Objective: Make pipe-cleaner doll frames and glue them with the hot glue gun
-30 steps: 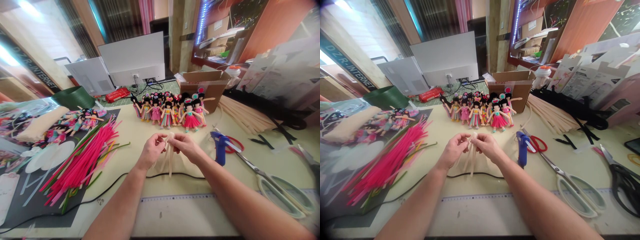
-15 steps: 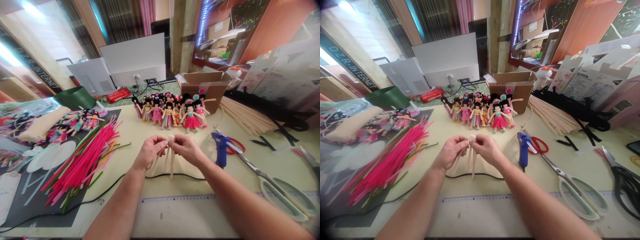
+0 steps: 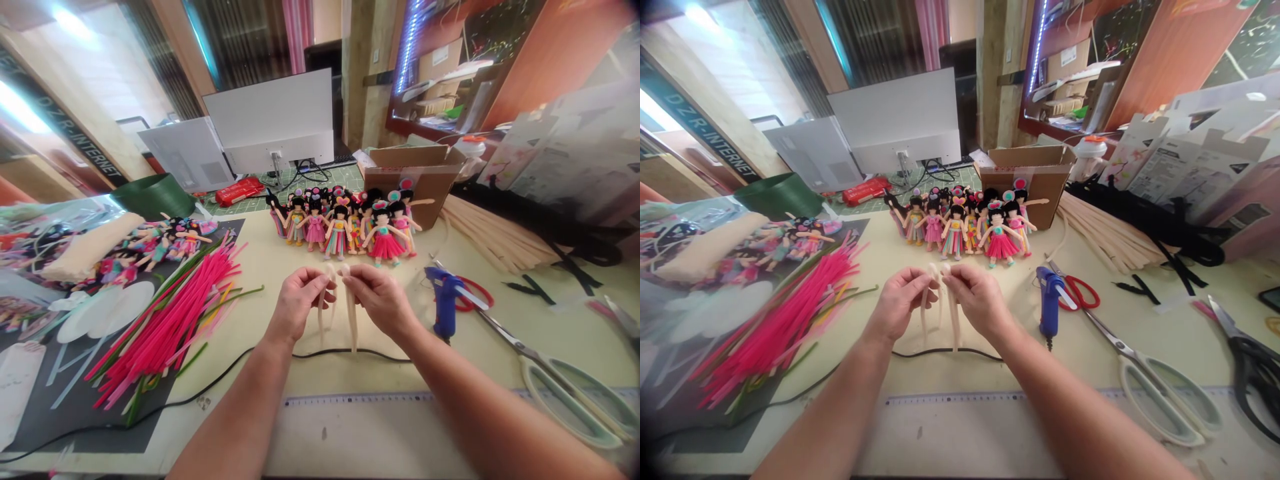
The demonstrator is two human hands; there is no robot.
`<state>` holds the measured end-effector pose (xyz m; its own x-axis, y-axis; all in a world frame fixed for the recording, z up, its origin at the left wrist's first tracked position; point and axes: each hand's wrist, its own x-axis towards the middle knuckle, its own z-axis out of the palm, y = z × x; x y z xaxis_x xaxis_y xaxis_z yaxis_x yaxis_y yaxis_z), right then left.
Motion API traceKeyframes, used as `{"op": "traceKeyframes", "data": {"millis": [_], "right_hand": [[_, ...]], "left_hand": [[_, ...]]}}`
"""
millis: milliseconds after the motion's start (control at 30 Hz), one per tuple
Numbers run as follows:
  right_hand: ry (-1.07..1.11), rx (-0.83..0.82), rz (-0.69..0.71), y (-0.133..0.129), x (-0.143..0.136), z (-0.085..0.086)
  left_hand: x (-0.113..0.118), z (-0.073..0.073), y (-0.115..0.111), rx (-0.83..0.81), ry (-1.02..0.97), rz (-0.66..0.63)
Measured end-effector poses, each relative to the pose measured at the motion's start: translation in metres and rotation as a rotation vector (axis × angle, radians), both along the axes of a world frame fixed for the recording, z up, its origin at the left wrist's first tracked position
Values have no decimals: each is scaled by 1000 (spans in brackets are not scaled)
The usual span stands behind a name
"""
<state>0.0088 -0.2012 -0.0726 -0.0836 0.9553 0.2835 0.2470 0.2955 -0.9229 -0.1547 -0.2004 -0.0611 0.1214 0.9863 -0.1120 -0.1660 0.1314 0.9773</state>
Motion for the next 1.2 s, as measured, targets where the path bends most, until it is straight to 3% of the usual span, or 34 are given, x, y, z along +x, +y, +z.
{"op": "traceKeyframes", "data": {"millis": [200, 600, 1200], "right_hand": [[-204, 221, -45, -6, -2, 3], [-200, 181, -119, -12, -7, 6], [-84, 172, 2, -9, -4, -4]], "left_hand": [[3, 3, -2, 59, 15, 35], [7, 1, -9, 210, 133, 8], [8, 1, -10, 199, 165, -51]]}}
